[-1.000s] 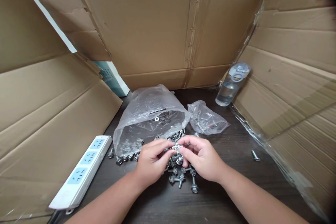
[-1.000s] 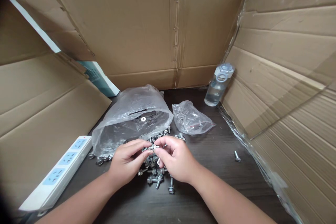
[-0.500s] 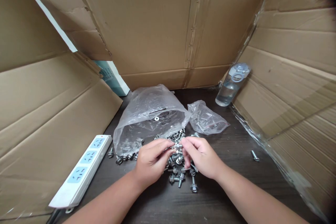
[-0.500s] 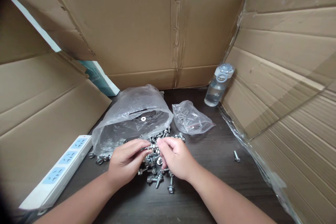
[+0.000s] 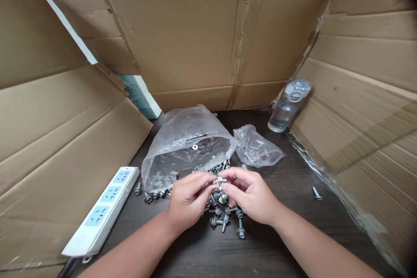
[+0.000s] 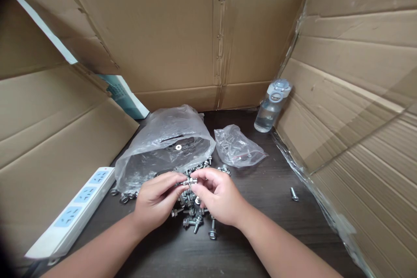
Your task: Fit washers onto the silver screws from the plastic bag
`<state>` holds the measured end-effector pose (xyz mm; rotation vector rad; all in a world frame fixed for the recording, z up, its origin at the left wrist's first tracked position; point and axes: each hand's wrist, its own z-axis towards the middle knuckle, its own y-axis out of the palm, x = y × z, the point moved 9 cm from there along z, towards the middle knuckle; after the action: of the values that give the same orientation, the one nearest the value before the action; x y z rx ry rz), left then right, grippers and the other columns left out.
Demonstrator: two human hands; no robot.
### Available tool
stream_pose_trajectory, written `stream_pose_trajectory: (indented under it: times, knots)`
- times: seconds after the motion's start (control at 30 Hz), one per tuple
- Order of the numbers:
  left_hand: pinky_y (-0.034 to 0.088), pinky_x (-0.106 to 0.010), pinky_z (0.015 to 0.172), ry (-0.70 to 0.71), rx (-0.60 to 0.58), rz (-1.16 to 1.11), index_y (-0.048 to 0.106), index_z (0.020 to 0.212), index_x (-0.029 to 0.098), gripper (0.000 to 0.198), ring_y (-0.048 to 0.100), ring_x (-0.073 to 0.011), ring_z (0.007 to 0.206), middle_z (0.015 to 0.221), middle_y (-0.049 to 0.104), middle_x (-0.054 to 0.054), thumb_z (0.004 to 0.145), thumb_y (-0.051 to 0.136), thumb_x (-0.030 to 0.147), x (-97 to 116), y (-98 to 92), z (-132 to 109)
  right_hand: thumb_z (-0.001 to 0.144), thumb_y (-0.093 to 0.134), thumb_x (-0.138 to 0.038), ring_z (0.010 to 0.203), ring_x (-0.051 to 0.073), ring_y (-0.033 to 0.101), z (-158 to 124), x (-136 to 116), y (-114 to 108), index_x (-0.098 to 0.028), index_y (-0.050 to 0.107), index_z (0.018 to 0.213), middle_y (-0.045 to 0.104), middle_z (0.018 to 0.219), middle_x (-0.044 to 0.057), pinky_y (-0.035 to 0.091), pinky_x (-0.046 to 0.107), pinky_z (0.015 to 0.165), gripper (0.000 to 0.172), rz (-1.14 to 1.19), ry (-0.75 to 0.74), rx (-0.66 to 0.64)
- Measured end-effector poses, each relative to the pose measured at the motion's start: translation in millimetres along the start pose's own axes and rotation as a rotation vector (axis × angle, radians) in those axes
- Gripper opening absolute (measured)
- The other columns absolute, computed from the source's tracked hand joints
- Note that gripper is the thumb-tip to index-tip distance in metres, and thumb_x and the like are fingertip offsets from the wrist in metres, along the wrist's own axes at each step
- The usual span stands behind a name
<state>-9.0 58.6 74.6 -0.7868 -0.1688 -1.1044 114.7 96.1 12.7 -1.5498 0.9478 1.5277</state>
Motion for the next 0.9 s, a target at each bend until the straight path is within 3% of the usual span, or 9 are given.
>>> stream_pose_trajectory:
  times: [0.13, 0.27, 0.37, 0.47, 0.53, 0.67, 0.77, 0.9]
  knots:
    - [0.055, -0.021, 0.064, 0.035, -0.019, 0.016, 0.067, 0.095, 0.017, 0.014, 0.068, -0.0132, 0.07, 0.078, 0.071, -0.006, 0.085, 0.062, 0.008, 3.4, 1.0, 0.2, 0.083, 0.065, -0.034, 0.049, 0.008, 0.052, -1.0, -0.5, 0.1, -0.015, 0.064, 0.097, 0.054, 0.068, -0.002, 0.049, 0.023, 0.048, 0.024, -0.003, 0.02, -0.006]
    - [0.058, -0.022, 0.069, 0.104, -0.025, 0.016, 0.065, 0.099, 0.017, 0.02, 0.07, -0.0143, 0.074, 0.083, 0.072, -0.007, 0.085, 0.06, 0.004, 10.0, 0.9, 0.4, 0.082, 0.068, -0.036, 0.041, 0.006, 0.049, -1.4, 3.4, 1.2, -0.014, 0.062, 0.095, 0.049, 0.06, -0.006, 0.04, 0.019, 0.039, 0.026, 0.04, 0.052, -0.043]
    - [0.059, -0.022, 0.071, 0.168, -0.016, 0.052, 0.064, 0.102, 0.017, 0.023, 0.071, -0.0148, 0.077, 0.086, 0.072, -0.008, 0.084, 0.061, 0.004, 14.1, 0.9, -1.5, 0.078, 0.072, -0.039, 0.033, 0.003, 0.037, -0.5, 13.5, 4.2, -0.014, 0.06, 0.092, 0.045, 0.054, -0.009, 0.032, 0.017, 0.032, 0.03, 0.204, 0.151, -0.072]
    - [0.059, -0.022, 0.073, 0.203, -0.008, 0.078, 0.064, 0.103, 0.015, 0.025, 0.071, -0.0152, 0.079, 0.088, 0.073, -0.008, 0.082, 0.064, 0.002, 15.2, 1.6, -4.3, 0.078, 0.073, -0.041, 0.033, 0.002, 0.021, -0.2, 22.6, 12.0, -0.016, 0.057, 0.081, 0.031, 0.045, -0.013, 0.028, 0.015, 0.03, 0.03, 0.37, 0.255, -0.12]
    - [0.059, -0.023, 0.073, 0.192, -0.009, 0.061, 0.065, 0.104, 0.015, 0.026, 0.071, -0.0152, 0.079, 0.088, 0.073, -0.008, 0.081, 0.064, 0.001, 13.7, 2.0, -4.9, 0.081, 0.068, -0.047, 0.034, 0.002, 0.018, 0.5, 24.1, 14.0, -0.018, 0.05, 0.071, 0.025, 0.044, -0.013, 0.026, 0.015, 0.029, 0.036, 0.39, 0.268, -0.13]
    - [0.057, -0.022, 0.069, 0.067, -0.019, 0.018, 0.068, 0.097, 0.017, 0.017, 0.07, -0.0142, 0.074, 0.082, 0.072, -0.006, 0.084, 0.063, 0.007, 4.7, 1.6, -1.2, 0.088, 0.056, -0.057, 0.032, 0.004, 0.025, 2.2, 17.2, 2.0, -0.018, 0.05, 0.072, 0.028, 0.045, -0.011, 0.028, 0.017, 0.031, 0.042, 0.184, 0.175, -0.045]
    - [0.055, -0.021, 0.062, -0.022, 0.003, 0.021, 0.07, 0.091, 0.018, 0.01, 0.067, -0.0132, 0.066, 0.076, 0.071, -0.004, 0.085, 0.064, 0.012, -1.1, -1.5, 1.6, 0.088, 0.058, -0.051, 0.036, 0.006, 0.034, 0.9, 4.8, -4.1, -0.015, 0.06, 0.091, 0.037, 0.049, -0.009, 0.028, 0.019, 0.035, 0.035, 0.02, 0.067, -0.027]
    - [0.053, -0.02, 0.06, -0.051, 0.026, 0.001, 0.07, 0.09, 0.017, 0.009, 0.066, -0.0123, 0.064, 0.074, 0.07, -0.004, 0.084, 0.066, 0.012, -3.3, -2.9, 1.3, 0.085, 0.064, -0.039, 0.044, 0.007, 0.031, -1.3, -7.4, -5.3, -0.015, 0.063, 0.104, 0.033, 0.054, -0.009, 0.028, 0.021, 0.043, 0.031, -0.082, -0.048, -0.025]
